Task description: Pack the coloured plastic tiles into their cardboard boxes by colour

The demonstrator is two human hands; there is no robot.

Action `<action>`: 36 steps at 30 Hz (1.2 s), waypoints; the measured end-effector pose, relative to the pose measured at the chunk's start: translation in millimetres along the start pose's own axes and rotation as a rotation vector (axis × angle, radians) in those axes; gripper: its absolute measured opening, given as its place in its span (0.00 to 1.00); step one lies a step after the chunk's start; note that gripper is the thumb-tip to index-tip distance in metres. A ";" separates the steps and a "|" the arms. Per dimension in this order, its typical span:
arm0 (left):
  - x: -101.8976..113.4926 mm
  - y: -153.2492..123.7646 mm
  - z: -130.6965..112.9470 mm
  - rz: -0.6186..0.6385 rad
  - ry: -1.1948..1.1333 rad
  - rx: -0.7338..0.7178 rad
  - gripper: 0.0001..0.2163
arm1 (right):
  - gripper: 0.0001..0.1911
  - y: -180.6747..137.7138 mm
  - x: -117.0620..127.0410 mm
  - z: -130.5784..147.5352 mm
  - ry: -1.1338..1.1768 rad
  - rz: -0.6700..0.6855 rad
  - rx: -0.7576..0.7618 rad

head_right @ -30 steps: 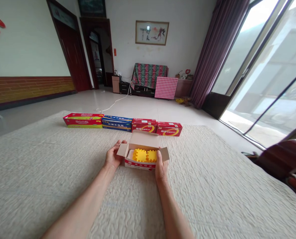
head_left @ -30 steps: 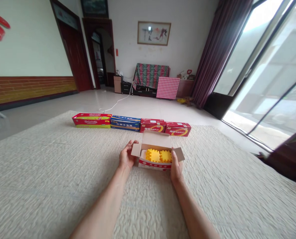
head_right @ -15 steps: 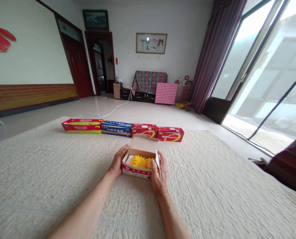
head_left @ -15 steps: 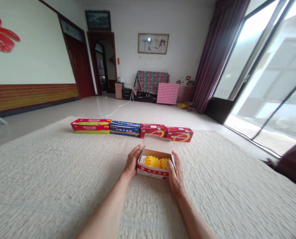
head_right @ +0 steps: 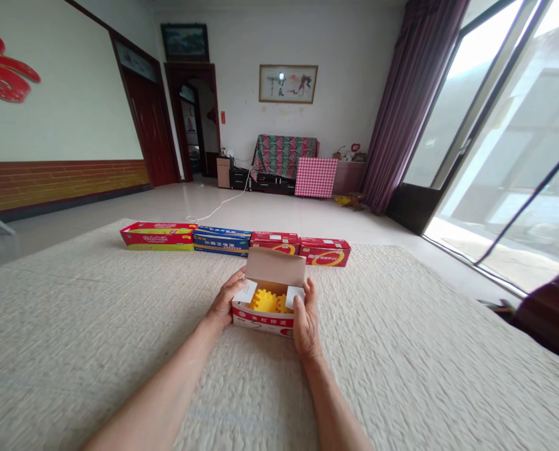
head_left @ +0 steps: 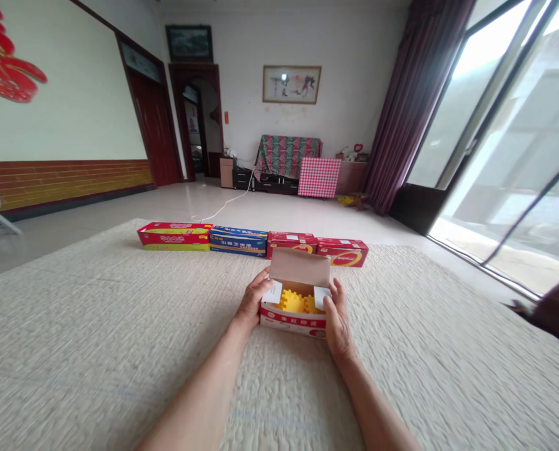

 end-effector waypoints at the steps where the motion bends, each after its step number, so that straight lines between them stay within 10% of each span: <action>1: 0.4 0.7 0.2 0.017 -0.011 -0.002 0.30 | 0.32 0.4 -0.6 -0.7 0.025 -0.009 -0.013; 10: 4.6 1.5 2.6 -0.044 -0.116 0.048 0.18 | 0.25 -7.0 0.8 15.0 -0.091 -0.045 0.036; 18: 12.6 3.1 5.1 -0.078 -0.134 0.058 0.22 | 0.35 -19.4 -10.6 51.1 -0.255 0.043 0.519; 26: 9.6 3.6 1.2 -0.049 -0.107 0.017 0.22 | 0.14 -14.2 -9.2 40.4 -0.110 0.000 0.325; 36: 4.3 7.2 -0.1 -0.074 -0.054 0.092 0.21 | 0.12 -13.2 -8.4 28.9 -0.100 -0.097 0.265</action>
Point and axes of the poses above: each hand's wrist, its own y-axis towards the middle knuckle, its own x-axis out of the back of the hand, z = x × y, the point moved 3 cm from there along y, towards the middle knuckle, and after that the axes turned 1 degree about -y, right-handed, at the moved point
